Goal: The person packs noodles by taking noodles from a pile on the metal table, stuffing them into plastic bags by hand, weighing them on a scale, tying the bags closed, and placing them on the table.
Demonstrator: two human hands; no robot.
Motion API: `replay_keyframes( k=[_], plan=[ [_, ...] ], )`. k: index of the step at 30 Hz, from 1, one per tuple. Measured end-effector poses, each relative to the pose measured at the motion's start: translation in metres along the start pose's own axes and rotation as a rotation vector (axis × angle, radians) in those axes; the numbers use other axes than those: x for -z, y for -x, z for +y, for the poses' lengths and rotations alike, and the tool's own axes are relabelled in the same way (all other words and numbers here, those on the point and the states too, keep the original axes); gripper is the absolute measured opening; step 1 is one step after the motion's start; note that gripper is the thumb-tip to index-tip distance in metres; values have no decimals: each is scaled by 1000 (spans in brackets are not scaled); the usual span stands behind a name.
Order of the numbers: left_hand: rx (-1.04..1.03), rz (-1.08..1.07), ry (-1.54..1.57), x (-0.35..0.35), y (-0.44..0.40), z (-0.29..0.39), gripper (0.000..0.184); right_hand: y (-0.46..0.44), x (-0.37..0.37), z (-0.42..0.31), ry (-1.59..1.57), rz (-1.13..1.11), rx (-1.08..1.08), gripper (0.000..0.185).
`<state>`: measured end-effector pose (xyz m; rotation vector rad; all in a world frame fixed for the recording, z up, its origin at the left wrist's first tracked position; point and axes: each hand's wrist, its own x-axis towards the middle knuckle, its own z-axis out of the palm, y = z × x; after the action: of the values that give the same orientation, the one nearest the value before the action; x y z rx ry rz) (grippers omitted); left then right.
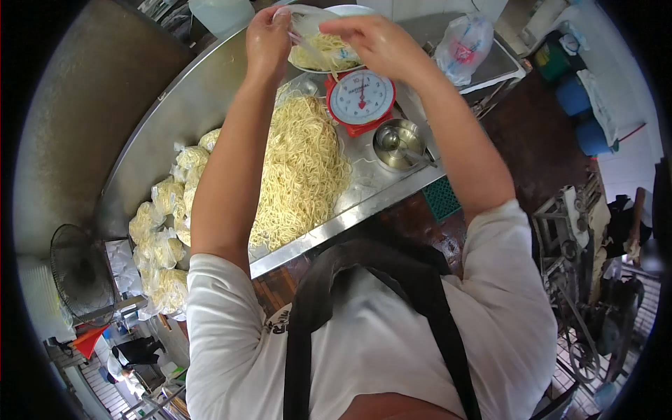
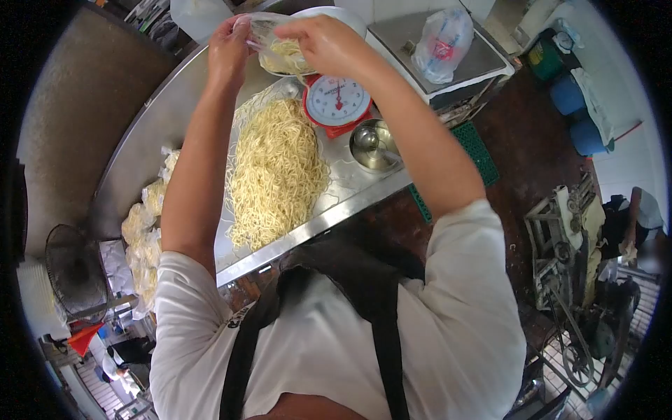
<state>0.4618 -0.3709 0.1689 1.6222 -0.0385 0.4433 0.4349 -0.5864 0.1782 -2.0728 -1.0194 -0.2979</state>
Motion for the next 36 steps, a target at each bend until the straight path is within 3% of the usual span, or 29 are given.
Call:
replay_keyframes(
  k=[4,7,9,10,13,16,19,20,23,26,27,29,32,35,36],
  plan=[
    [-58,-34,-81,-1,3,-7,25,-59,-5,29,275,-393,11,25],
    [-38,-38,-162,-9,25,10,26,-59,-26,43,345,-183,-61,23],
    [-73,-26,-281,-5,30,7,28,-66,-34,52,580,-409,-167,31],
    [-124,-49,-517,3,27,-1,35,-68,-39,56,698,-521,-219,37],
    [-126,-55,-550,7,35,-18,37,-50,-48,73,761,-555,-97,37],
    [-63,9,-541,9,38,-29,34,-61,-57,90,637,-441,-119,30],
    [-120,16,-485,10,37,-39,29,-89,-25,84,74,-568,-404,28],
    [-156,13,-460,10,35,-39,27,-87,-25,86,-369,-267,-557,31],
    [-74,77,-263,7,41,-2,24,-84,-8,72,415,-292,-98,41],
    [127,146,-357,4,48,50,27,-55,3,17,487,-142,-1,26],
    [48,129,-298,8,43,39,26,-42,5,-3,511,-93,38,31],
    [-110,96,-185,18,32,-2,27,-10,-9,-38,618,-334,-290,30],
    [-144,147,-180,11,37,-2,25,19,-67,7,573,-57,-289,24],
    [-105,159,-139,13,35,-1,30,15,-49,-5,84,-21,-213,24],
    [-102,152,-181,14,37,-1,31,14,-38,-9,97,49,-202,23]
  ],
)
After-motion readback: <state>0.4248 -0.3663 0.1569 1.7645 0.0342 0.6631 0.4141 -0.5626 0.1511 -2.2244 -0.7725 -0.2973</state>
